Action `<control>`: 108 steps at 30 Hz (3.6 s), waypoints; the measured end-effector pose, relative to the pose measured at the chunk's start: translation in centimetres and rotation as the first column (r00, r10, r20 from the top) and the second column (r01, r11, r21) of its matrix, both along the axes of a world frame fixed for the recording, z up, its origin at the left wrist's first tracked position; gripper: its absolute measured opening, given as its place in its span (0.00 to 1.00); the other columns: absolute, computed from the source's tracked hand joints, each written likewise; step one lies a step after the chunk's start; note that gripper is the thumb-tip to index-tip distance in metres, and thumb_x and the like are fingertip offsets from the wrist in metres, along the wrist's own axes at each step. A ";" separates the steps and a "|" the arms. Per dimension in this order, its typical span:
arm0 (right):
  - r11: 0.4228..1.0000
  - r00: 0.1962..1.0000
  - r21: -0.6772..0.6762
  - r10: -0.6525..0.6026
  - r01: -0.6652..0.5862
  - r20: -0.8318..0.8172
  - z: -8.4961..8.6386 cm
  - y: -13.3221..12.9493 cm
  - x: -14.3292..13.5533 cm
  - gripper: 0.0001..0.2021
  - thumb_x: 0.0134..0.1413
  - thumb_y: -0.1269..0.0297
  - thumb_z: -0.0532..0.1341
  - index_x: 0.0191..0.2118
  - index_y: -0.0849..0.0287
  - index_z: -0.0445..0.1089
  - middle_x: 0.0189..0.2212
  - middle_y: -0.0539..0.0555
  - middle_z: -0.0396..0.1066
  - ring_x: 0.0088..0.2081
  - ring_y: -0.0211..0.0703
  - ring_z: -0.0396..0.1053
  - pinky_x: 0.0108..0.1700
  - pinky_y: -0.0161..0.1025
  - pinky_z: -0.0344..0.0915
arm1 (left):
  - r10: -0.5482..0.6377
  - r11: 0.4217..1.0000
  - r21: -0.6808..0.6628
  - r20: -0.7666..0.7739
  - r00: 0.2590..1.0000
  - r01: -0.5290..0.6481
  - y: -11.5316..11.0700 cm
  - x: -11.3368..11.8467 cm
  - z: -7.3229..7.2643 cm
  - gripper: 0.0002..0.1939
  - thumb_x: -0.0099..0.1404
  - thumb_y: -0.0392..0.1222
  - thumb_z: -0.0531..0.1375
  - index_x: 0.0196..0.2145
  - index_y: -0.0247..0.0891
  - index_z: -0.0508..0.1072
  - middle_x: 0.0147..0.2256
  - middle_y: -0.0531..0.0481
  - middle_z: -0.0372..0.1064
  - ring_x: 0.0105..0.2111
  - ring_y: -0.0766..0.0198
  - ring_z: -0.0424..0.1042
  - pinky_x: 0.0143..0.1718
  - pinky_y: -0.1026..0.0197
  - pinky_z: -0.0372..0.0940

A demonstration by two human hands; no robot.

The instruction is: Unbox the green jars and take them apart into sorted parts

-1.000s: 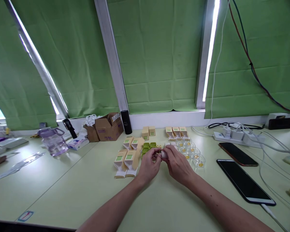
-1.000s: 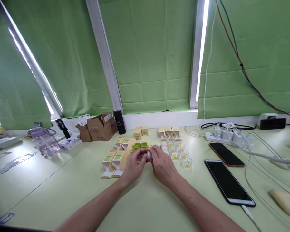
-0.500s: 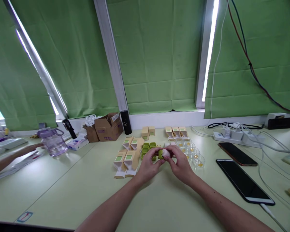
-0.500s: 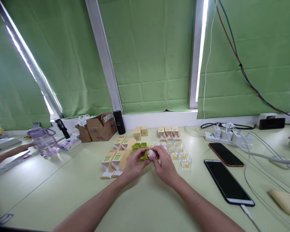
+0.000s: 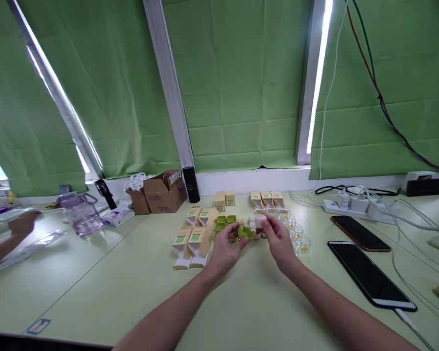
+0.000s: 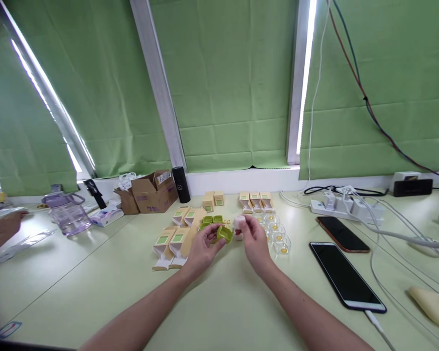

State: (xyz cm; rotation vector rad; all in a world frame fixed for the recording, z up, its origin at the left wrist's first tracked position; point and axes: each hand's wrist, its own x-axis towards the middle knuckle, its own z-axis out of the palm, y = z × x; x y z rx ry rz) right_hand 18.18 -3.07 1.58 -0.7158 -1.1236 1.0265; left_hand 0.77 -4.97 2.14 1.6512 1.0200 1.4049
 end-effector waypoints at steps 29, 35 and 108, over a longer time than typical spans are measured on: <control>0.990 0.989 -0.003 0.141 -0.141 0.039 1.8 -0.8 0.9 0.26 0.42 0.50 0.76 0.47 0.54 0.74 0.37 0.53 0.76 0.37 0.45 0.73 0.39 0.42 0.74 | 0.072 0.996 0.042 0.215 0.974 -0.083 0.6 -0.4 0.0 0.30 0.60 0.48 0.70 0.56 0.34 0.70 0.54 0.36 0.74 0.56 0.50 0.73 0.60 0.49 0.68; 0.997 0.997 0.053 0.057 -0.061 0.059 1.5 -0.6 0.9 0.26 0.42 0.55 0.76 0.48 0.53 0.72 0.43 0.55 0.74 0.43 0.47 0.73 0.43 0.44 0.75 | 0.076 0.995 0.047 0.212 0.974 -0.087 0.6 -0.4 0.0 0.29 0.61 0.48 0.70 0.56 0.35 0.71 0.54 0.37 0.74 0.56 0.51 0.73 0.60 0.48 0.68; 0.643 0.574 0.765 -0.624 -0.008 0.530 0.3 -1.5 0.6 0.23 0.63 0.63 0.64 0.60 0.57 0.59 0.52 0.63 0.70 0.56 0.58 0.66 0.54 0.56 0.69 | -0.106 0.989 -0.067 0.319 0.942 0.134 -0.8 0.7 0.8 0.30 0.57 0.56 0.73 0.48 0.37 0.68 0.40 0.41 0.81 0.42 0.55 0.81 0.43 0.57 0.74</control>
